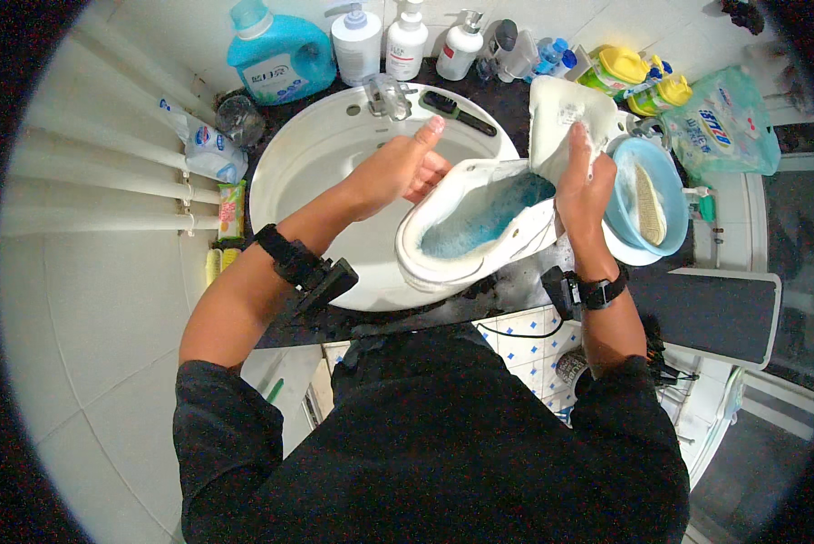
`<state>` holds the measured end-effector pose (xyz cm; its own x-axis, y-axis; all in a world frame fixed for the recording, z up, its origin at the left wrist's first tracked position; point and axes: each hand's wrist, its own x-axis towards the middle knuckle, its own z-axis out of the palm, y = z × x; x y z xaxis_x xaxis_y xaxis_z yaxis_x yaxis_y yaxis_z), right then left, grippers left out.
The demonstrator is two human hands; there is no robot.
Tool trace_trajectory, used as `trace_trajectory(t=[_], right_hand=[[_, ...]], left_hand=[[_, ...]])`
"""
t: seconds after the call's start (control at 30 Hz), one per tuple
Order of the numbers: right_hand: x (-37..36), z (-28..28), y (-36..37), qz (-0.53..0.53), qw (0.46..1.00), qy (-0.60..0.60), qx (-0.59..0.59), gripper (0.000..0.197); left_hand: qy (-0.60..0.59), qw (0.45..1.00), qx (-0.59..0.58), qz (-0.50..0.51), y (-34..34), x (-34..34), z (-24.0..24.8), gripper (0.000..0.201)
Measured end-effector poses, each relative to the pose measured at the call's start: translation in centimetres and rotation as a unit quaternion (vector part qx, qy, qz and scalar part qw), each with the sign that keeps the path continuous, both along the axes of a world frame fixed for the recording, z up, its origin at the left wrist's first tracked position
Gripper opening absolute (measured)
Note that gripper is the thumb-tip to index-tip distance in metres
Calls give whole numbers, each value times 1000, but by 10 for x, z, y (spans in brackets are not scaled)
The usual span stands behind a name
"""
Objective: The person cleans a white shoe over a sink using a brush and soapy water. They scrub the exterior of the shoe, rinse the brush, and then rinse the shoe under the faucet.
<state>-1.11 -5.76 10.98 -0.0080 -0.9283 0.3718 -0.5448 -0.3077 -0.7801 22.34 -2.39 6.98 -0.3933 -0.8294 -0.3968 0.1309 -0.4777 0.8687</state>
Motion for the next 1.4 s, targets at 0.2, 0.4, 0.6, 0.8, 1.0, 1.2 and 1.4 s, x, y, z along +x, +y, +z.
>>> trace_trajectory(t=[0.2,0.4,0.6,0.8,1.0,1.2,1.4], right_hand=[[7,-11,-8,-22,998,55,-31,46],[19,-44,-19,58,980,185,-47,43],[40,-85,-35,92,975,200,-44,45],[44,-115,-61,77,971,222,-35,49],[59,-120,-68,48,976,208,-41,51],[53,-122,-74,33,978,206,-7,54],[44,-134,-78,27,977,209,-30,53]], left_hand=[[-189,949,-241,-80,0,-2,-12,29],[-323,916,-232,-51,-12,6,-46,25],[-433,891,-129,-43,-15,13,-88,47],[-52,989,74,117,-27,27,-117,51],[-287,953,-2,94,-34,38,-145,40],[-353,929,-83,66,-41,34,-148,31],[-358,927,-103,54,-47,33,-152,40]])
